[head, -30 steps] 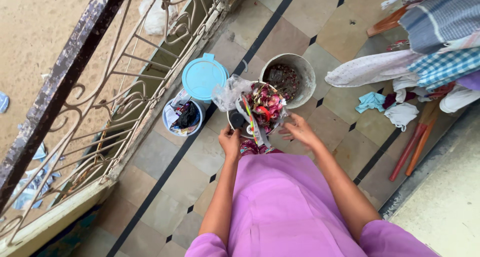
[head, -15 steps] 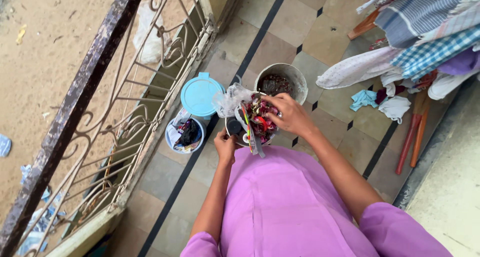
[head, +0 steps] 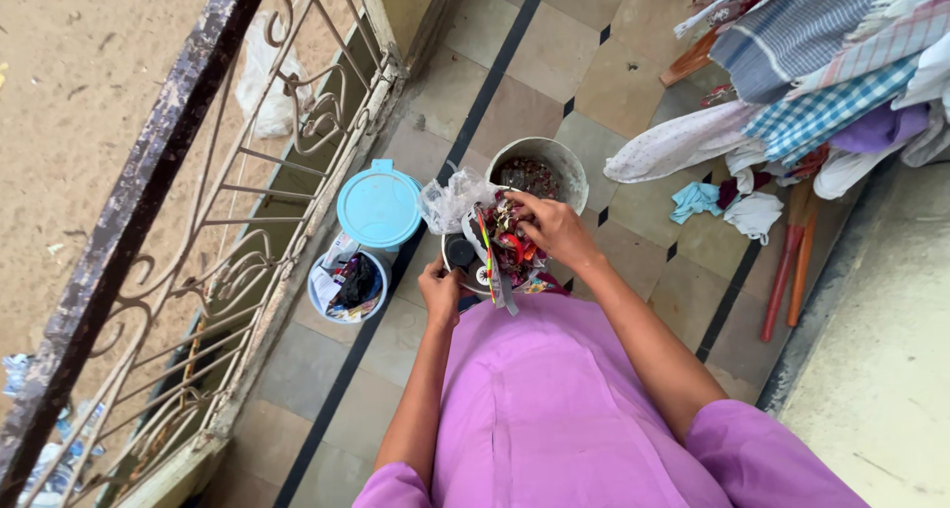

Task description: The person sorts mixed waste from a small bucket into a larger bucket by hand. They pick up items such as plastic wrappers, foil, and small containers, inspect them briefly, and transfer them into the larger bucket. The process continues until the smaller bucket is emptied.

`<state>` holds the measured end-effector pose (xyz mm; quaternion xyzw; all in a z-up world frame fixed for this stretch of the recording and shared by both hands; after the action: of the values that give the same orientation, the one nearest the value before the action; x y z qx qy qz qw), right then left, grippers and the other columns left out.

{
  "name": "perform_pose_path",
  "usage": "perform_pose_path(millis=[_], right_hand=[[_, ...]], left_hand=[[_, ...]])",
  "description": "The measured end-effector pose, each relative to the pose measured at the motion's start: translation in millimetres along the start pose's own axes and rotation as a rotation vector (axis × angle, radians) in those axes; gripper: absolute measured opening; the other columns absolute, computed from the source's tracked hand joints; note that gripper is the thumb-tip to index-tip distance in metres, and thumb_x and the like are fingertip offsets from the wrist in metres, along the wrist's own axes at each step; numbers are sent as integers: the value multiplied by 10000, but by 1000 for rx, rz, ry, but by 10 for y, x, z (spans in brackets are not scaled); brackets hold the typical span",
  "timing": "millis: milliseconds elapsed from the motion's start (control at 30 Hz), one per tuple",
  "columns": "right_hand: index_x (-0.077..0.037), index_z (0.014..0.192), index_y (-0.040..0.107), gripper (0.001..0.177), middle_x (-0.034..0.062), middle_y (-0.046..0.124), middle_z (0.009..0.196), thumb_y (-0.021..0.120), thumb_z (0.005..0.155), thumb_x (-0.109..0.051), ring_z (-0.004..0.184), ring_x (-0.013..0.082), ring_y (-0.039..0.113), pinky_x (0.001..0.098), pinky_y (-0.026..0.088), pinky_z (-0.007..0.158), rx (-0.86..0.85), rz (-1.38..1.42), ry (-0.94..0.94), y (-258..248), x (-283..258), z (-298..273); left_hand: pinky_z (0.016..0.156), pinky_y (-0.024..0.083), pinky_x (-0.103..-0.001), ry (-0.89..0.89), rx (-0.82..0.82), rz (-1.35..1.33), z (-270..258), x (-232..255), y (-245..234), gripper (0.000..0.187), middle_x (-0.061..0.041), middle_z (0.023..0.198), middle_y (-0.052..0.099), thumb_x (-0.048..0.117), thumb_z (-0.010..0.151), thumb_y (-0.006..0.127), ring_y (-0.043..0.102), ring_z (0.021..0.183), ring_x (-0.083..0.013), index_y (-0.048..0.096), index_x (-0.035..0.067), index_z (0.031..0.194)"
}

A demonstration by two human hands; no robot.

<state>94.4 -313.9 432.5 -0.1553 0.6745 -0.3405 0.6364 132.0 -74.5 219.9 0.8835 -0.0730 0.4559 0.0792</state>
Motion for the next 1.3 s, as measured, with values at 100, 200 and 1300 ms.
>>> perform_pose_path(millis=[100, 200, 1300], right_hand=[[-125, 1364, 601, 524, 112, 786, 1014, 714, 866, -3, 924, 231, 779, 358, 621, 792, -3, 112, 63, -25, 250, 84], [-123, 1375, 603, 542, 86, 790, 964, 751, 866, -13, 829, 141, 766, 303, 618, 752, -10, 240, 185, -51, 551, 175], [14, 1168, 681, 209, 90, 707, 1017, 668, 959, 16, 876, 133, 713, 289, 644, 761, 303, 821, 718, 602, 3827, -305]], left_hand=[[522, 686, -373, -32, 41, -46, 42, -114, 54, 368, -27, 888, 552, -77, 762, 608, 692, 665, -188, 705, -78, 1117], [497, 643, -375, -81, 98, -47, 82, -243, 89, 392, -91, 843, 606, -64, 795, 603, 676, 638, -226, 686, -70, 1178], [531, 644, -363, -144, 251, -68, 290, -1071, -125, 405, -114, 836, 671, -91, 837, 556, 715, 633, -228, 656, -97, 1229]])
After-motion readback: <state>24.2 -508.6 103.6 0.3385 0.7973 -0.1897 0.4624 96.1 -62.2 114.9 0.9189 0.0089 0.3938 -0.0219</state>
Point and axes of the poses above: each hand's wrist, its own z-axis towards the middle knuckle, its own y-axis out of the palm, x = y × z, the point moved 10 cm from there along z, towards the middle knuckle
